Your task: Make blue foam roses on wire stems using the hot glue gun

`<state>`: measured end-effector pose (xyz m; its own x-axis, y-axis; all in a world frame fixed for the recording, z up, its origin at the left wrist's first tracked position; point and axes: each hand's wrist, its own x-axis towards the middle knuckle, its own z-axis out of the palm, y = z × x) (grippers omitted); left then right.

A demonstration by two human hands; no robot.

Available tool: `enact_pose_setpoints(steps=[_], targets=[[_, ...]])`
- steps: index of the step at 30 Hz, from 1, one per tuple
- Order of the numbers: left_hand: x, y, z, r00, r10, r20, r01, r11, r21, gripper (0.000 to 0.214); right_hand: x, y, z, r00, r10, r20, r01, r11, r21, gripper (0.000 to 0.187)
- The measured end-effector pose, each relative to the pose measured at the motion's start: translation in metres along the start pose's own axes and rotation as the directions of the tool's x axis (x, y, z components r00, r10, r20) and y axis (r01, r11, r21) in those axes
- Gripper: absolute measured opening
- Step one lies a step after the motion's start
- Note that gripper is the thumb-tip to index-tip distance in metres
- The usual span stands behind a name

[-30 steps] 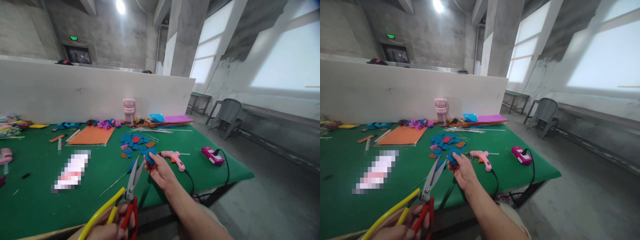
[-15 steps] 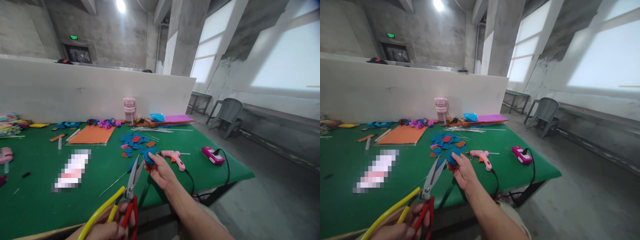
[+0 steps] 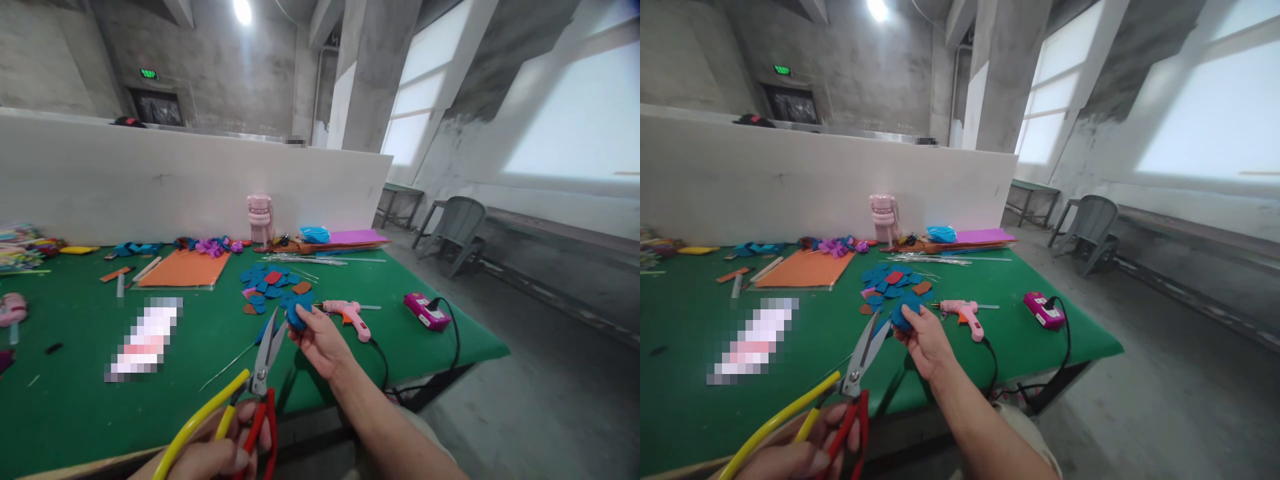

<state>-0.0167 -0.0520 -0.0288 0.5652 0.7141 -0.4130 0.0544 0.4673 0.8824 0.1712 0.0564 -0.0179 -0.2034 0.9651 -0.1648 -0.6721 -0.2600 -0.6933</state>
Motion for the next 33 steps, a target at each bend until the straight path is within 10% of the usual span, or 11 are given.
enact_pose_setpoints(steps=[33], targets=[[0.006,0.014,0.008,0.999,0.030,0.042,-0.031,0.999,0.019,0.033,-0.005,0.000,0.001,0.986,-0.001,0.170,0.037,0.978,-0.207,0.026]])
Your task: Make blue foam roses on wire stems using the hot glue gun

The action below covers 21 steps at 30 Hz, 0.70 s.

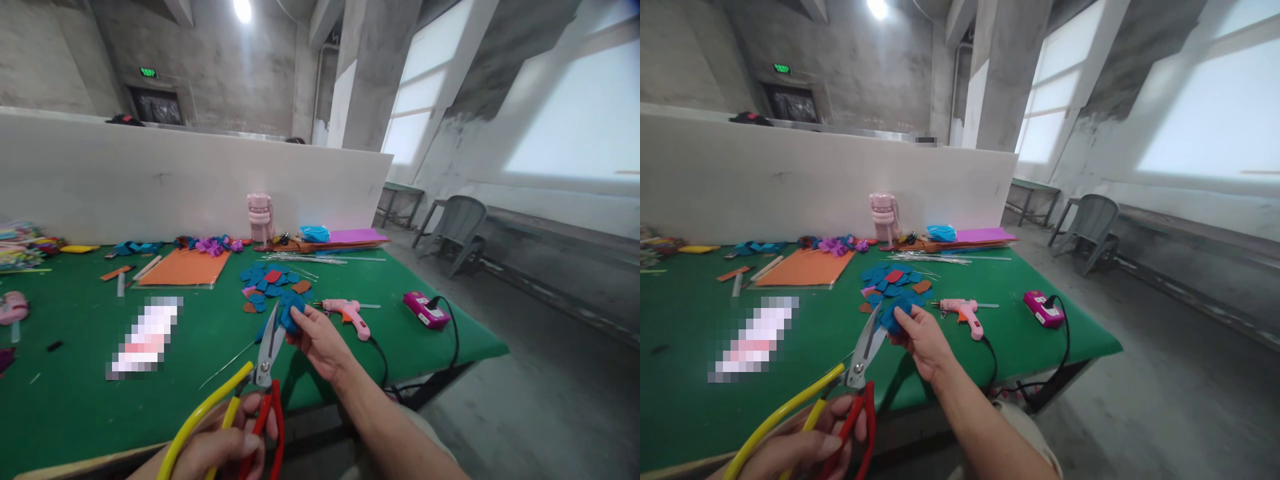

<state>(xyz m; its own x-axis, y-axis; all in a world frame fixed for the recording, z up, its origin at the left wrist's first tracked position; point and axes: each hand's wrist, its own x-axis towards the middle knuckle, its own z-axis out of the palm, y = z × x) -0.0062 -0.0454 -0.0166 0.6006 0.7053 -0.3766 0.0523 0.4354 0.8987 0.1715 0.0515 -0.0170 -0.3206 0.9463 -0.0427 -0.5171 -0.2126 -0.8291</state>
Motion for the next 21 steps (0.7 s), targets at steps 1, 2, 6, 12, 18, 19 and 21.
enact_pose_setpoints(steps=[1,2,6,12,18,19,21], targets=[[0.0005,-0.0011,-0.0003,1.000,0.009,-0.003,-0.009,1.000,-0.002,0.033,-0.0010,-0.0010,0.0000,1.000,0.001,0.024,0.000,1.000,-0.010,0.026],[0.0009,-0.0021,-0.0005,1.000,0.018,-0.004,-0.018,1.000,-0.008,0.033,-0.0020,-0.0020,0.0002,0.999,0.000,0.045,0.001,1.000,-0.018,0.026],[0.0031,-0.0044,-0.0004,0.999,0.039,0.009,-0.038,0.998,-0.049,0.032,-0.0054,-0.0046,0.0007,0.997,-0.006,0.072,0.009,0.999,-0.041,0.027],[0.0037,-0.0065,0.0001,0.998,0.067,0.000,-0.067,0.995,-0.077,0.031,-0.0077,-0.0047,0.0002,0.993,-0.008,0.115,0.016,0.998,-0.068,0.025],[0.0015,-0.0057,-0.0004,0.997,0.059,-0.048,-0.061,0.998,-0.034,0.029,-0.0082,-0.0063,0.0007,0.995,-0.003,0.097,0.009,0.998,-0.055,0.024],[0.0013,-0.0048,0.0001,0.997,0.065,-0.046,-0.067,0.997,-0.027,0.029,-0.0078,-0.0062,0.0005,0.997,0.010,0.080,-0.006,0.999,-0.049,0.024],[0.0012,-0.0027,0.0017,0.997,0.068,-0.031,-0.069,0.997,-0.033,0.029,-0.0069,-0.0058,-0.0001,0.998,0.029,0.061,-0.026,0.999,-0.043,0.024]])
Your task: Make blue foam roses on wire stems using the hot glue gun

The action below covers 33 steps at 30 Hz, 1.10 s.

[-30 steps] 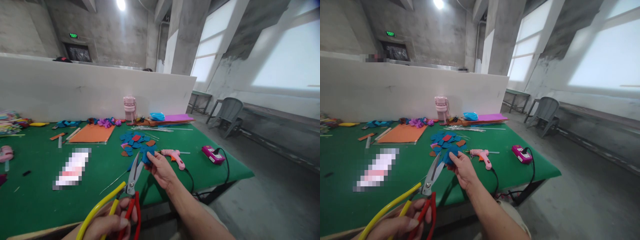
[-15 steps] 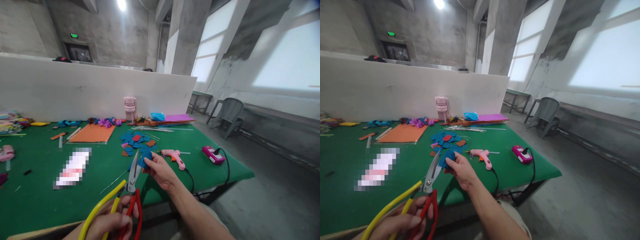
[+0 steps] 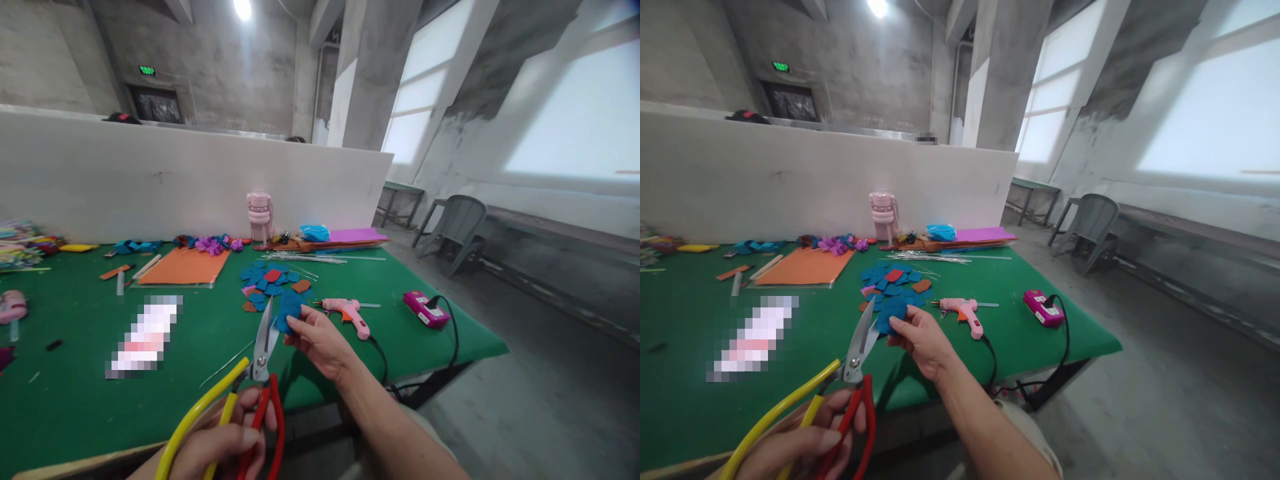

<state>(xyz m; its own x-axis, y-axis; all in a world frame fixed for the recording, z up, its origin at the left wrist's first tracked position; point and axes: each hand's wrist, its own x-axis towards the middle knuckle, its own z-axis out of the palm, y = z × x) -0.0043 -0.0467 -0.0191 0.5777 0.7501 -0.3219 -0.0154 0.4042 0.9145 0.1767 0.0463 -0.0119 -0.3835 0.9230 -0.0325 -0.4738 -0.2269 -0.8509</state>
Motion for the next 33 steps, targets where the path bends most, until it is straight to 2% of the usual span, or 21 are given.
enact_pose_setpoints(steps=[8,12,23,28,33], targets=[[0.000,0.003,0.004,0.999,-0.024,0.022,0.026,0.999,-0.048,0.028,0.001,0.001,0.000,0.999,-0.015,0.028,0.016,1.000,-0.012,0.023],[0.001,-0.002,0.005,1.000,0.010,0.005,-0.009,0.994,-0.109,0.026,0.001,0.002,-0.001,1.000,0.028,0.013,-0.028,1.000,-0.004,0.026],[0.004,-0.013,0.006,0.999,0.051,-0.015,-0.053,0.980,-0.192,0.029,0.001,0.001,-0.001,0.999,0.041,0.011,-0.041,0.999,0.001,0.027],[0.004,-0.014,0.003,0.996,0.061,-0.063,-0.063,0.998,-0.028,0.030,0.002,0.003,-0.002,0.999,0.042,0.014,-0.042,0.999,0.011,0.027],[0.004,-0.006,0.005,0.994,0.103,-0.036,-0.098,0.989,0.112,0.045,0.002,0.003,-0.002,0.999,0.051,0.003,-0.051,0.998,0.032,0.027]])
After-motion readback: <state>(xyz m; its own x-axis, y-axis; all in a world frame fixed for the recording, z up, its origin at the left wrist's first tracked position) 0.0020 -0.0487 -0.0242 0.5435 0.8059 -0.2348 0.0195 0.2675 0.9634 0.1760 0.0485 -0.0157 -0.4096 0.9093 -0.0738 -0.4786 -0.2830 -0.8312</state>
